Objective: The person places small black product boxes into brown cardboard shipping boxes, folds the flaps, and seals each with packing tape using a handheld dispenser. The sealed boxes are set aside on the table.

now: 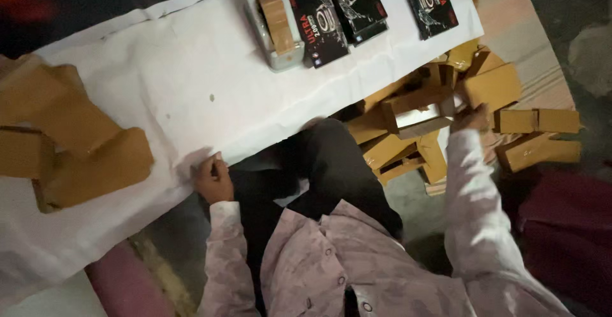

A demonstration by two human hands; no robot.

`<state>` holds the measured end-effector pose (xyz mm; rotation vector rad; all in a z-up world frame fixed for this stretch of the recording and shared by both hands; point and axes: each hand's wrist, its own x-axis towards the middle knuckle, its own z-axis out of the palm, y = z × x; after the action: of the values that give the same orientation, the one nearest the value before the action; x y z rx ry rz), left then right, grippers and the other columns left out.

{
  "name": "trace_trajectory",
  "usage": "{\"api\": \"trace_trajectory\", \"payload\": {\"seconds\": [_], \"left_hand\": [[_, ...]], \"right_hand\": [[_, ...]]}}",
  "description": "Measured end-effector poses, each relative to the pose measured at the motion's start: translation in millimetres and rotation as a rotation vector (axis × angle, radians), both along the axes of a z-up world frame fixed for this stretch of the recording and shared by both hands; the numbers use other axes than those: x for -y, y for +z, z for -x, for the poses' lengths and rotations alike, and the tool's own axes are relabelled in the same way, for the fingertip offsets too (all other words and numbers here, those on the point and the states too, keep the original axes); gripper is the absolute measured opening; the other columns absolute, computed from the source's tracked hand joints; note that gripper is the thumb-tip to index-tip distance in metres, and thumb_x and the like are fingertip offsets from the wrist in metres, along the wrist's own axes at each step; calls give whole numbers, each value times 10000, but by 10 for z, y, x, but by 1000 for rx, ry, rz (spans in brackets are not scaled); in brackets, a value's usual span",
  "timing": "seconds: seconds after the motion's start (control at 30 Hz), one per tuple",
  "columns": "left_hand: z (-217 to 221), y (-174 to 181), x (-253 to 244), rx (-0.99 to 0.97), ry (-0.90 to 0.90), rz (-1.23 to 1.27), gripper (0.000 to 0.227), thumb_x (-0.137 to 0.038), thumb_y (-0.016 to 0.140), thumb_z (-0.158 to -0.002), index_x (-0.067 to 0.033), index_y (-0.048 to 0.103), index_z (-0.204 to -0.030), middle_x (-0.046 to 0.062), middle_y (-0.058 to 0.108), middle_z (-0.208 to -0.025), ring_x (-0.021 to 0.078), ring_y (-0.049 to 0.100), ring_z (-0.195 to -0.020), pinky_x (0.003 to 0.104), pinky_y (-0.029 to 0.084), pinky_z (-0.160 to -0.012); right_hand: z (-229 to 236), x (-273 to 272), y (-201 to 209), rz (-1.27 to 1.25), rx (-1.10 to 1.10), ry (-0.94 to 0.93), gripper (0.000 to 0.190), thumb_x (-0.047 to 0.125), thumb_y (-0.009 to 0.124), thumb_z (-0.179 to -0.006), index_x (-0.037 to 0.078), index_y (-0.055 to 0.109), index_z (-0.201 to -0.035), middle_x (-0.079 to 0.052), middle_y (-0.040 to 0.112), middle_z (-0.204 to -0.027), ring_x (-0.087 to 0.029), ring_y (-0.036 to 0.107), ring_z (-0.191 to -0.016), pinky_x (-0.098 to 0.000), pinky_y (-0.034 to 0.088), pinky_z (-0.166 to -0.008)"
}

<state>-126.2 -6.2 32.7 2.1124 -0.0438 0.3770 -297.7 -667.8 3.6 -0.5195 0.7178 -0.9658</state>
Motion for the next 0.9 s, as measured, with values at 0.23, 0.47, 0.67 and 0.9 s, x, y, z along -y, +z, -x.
{"api": "trace_trajectory", "payload": {"seconds": [0.23, 0.47, 0.67, 0.9], "left_hand": [[-38, 76, 45, 43, -7, -56, 199, -176, 658, -1066, -8, 760, -1042, 121, 713, -890, 232, 649, -765, 345, 528, -697], [-701, -124, 75, 105, 171, -320, 217, -183, 618, -1060, -7, 736, -1014, 165, 701, -1006, 355, 640, -932, 467, 520, -846], [-1277, -130, 337, 44, 423, -598, 232, -242, 654, -965, -20, 662, -897, 190, 651, -1019, 397, 591, -996, 521, 488, -875], [-1382, -199, 428, -64, 437, -703, 257, -235, 593, -992, 7, 629, -913, 210, 623, -1005, 396, 573, -982, 535, 462, -848]], "right_hand": [[-383, 22, -4, -279, -599, 491, 380, 308, 484, -1079, 23, 528, -1326, -218, 685, -1201, -256, 688, -888, -338, 568, -704], [-1153, -1933, 342, 502, -676, 1232, 317, 254, 619, -1015, 62, 700, -1254, -82, 767, -1021, -126, 678, -764, -259, 540, -617], [-1900, -2626, 686, 740, -490, 1191, 291, 166, 584, -1008, 47, 697, -1249, -33, 717, -898, -84, 632, -689, -223, 505, -572], [-2599, -1491, 179, 1030, -474, 273, 200, 114, 643, -1061, -18, 678, -1206, -95, 732, -1117, -152, 673, -988, -276, 562, -890]]}}
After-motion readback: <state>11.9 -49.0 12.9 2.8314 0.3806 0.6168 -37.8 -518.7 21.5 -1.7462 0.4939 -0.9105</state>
